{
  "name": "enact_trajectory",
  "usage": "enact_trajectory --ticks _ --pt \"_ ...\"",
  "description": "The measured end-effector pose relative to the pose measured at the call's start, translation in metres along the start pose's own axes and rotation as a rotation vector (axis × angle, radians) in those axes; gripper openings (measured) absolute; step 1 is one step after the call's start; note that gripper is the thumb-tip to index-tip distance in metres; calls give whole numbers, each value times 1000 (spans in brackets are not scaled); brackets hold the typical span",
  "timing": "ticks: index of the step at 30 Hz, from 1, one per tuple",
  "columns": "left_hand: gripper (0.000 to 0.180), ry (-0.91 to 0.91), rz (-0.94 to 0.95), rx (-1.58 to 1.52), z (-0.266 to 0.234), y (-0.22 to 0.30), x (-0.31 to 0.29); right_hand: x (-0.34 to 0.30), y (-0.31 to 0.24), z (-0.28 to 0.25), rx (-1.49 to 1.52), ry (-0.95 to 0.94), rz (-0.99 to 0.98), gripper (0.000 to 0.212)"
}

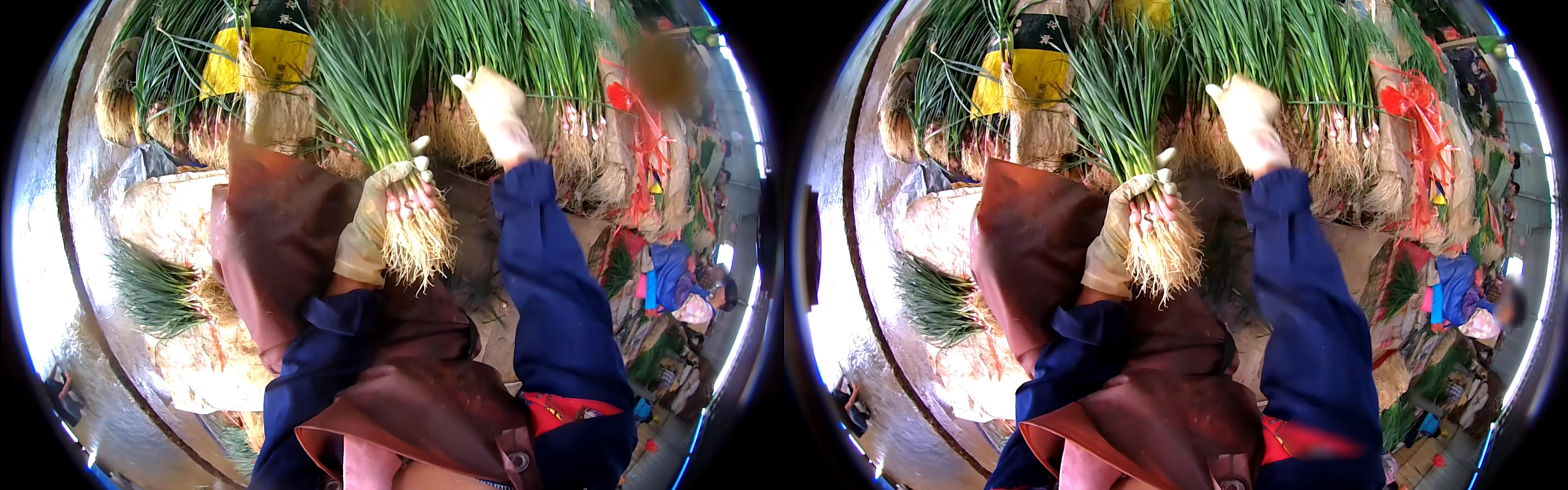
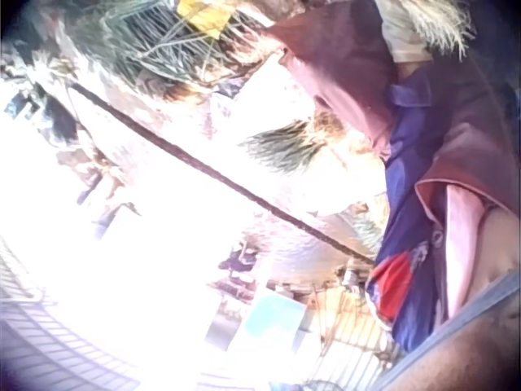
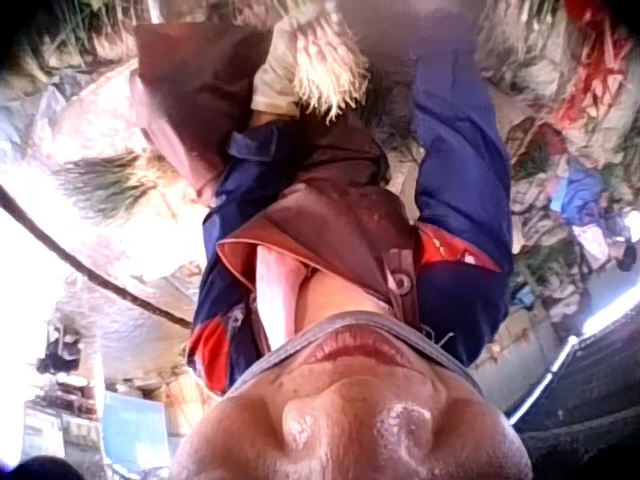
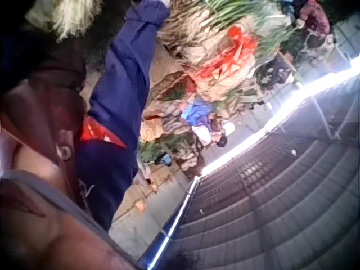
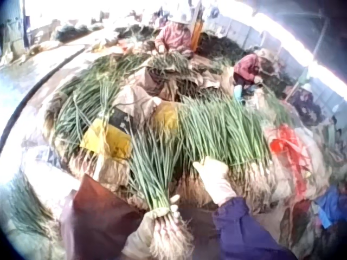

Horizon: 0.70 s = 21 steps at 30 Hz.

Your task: The person sorts bundles of green stalks by hand, pulling individual stalks from a pile and grouping them while sitting on the ground in a processing area.

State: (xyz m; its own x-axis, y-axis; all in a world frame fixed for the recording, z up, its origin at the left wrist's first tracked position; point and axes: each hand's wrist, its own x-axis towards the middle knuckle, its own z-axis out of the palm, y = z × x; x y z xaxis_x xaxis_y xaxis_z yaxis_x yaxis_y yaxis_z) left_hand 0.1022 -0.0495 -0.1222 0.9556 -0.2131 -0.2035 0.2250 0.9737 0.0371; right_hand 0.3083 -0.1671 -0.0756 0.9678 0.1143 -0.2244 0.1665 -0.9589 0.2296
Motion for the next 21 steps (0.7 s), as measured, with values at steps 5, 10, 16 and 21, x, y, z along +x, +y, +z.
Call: enact_trajectory --ticks 5,10,16,21 --pt "57 107 67 127 0 2 3 7 -8 -22 -40 -202 11 41" --pt "46 132 22 161 7 1 2 -98 20 4 771 -478 -453 27" --pt "47 148 39 88 18 -4 0 -90 -6 21 1433 -419 -139 36" --pt "45 177 46 85 16 -4 -3 -73 -32 35 1425 -403 -190 32"
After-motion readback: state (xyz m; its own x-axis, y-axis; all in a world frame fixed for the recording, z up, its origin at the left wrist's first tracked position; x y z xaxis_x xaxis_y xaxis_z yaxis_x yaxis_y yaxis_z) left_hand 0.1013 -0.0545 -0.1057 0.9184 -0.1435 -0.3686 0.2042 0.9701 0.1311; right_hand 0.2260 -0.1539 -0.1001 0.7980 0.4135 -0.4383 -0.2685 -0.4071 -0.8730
